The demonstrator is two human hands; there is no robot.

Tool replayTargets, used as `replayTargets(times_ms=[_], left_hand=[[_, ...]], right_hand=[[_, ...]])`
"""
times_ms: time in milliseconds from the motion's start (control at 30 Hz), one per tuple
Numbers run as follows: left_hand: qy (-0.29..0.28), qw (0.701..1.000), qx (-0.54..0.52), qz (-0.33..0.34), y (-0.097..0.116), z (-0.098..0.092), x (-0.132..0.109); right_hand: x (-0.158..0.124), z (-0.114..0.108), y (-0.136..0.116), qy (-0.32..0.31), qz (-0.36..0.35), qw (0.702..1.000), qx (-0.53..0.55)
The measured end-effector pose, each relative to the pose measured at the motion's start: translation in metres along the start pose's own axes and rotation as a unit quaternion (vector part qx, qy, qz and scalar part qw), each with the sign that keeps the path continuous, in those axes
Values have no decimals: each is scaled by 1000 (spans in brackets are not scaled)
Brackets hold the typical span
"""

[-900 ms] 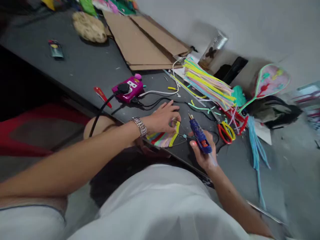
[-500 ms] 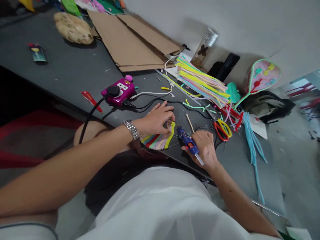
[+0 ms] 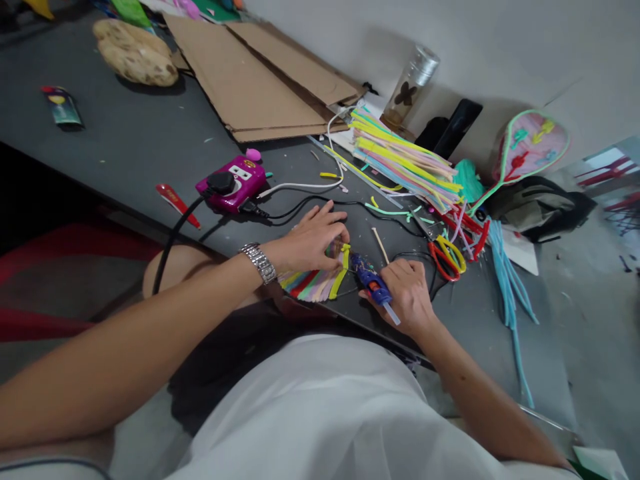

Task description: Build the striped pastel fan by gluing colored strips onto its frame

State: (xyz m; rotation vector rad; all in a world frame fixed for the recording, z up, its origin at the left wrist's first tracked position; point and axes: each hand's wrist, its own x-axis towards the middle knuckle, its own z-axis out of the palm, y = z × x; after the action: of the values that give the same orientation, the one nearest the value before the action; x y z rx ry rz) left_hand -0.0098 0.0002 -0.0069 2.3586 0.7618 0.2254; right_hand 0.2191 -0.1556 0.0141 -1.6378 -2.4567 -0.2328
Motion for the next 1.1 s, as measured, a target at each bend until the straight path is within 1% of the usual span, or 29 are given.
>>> replayTargets(times_ms=[267, 500, 733, 933, 1100], left_hand=[[-3, 1000, 1, 2, 3, -1, 0], [8, 1000, -1, 12, -2, 2, 0], [-2, 1000, 1, 7, 0, 1, 0], [6, 1000, -4, 20, -3, 3, -1], [-11, 1000, 6, 10, -2, 1, 0]], right_hand=[[1, 0, 3, -13, -8, 1000, -7], [2, 1, 2, -19, -4, 1000, -9], [1, 1, 3, -24, -2, 1000, -3], [0, 0, 2, -33, 4, 999, 1], [1, 2, 1, -26, 0, 1000, 3]])
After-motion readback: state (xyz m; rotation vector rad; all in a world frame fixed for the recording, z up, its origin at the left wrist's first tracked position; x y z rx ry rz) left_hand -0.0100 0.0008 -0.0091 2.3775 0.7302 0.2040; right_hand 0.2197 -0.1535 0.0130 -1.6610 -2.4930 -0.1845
